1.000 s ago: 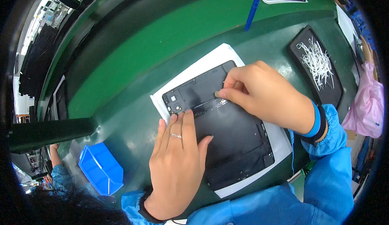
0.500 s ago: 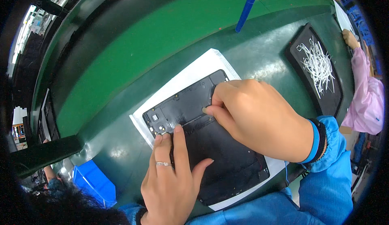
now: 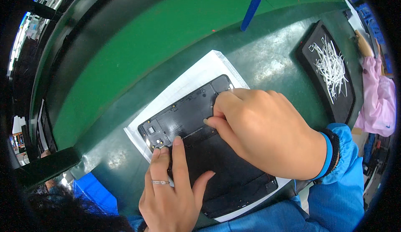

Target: The person is assembling an electronic tablet, applying adhesives and fitting components into the casing.

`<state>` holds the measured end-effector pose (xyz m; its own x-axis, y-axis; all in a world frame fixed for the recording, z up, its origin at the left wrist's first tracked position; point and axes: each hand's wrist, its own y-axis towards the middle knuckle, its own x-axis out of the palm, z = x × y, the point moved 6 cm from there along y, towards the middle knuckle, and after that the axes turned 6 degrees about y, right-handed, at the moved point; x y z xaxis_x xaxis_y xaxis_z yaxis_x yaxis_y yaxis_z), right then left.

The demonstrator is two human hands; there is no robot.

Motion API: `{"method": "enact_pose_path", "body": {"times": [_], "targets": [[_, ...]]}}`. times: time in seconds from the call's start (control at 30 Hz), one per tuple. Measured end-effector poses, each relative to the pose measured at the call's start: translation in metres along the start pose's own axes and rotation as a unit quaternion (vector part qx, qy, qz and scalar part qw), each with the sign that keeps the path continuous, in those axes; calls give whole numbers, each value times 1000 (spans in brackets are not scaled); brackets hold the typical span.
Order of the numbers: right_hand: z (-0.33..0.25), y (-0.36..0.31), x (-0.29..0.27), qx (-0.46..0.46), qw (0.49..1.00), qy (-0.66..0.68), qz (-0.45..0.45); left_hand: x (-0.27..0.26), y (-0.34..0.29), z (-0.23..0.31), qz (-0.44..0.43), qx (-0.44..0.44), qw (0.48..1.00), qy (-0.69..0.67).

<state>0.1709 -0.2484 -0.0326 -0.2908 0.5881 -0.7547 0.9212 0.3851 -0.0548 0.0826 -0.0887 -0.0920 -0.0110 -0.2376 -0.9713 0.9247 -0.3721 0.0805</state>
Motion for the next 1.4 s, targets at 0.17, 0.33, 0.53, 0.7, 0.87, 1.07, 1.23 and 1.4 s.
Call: {"method": "enact_pose_path", "body": {"times": [0.17,0.33,0.53,0.7,0.87,1.07,1.23,1.4], "targets": [[1,0,1,1,1000,-1,0,-17,13,1,-242,-126,962,15],[-2,1,1,2,1000,0,-6,-45,7,15,-46,-67,985,150],[1,1,1,-2,1000,5,-9,-31,3,12,-37,-45,994,93],[2,1,0,-4,1000,17,-16,-43,7,13,-32,-55,986,152],[1,2,1,3,1000,18,-25,-44,10,14,-45,-57,986,152],[2,1,2,11,1000,8,-21,-43,7,14,-43,-53,985,161],[1,1,2,12,1000,6,-21,-44,9,14,-59,-53,983,167],[0,2,2,8,1000,7,-18,-45,9,15,-50,-61,983,166]]}}
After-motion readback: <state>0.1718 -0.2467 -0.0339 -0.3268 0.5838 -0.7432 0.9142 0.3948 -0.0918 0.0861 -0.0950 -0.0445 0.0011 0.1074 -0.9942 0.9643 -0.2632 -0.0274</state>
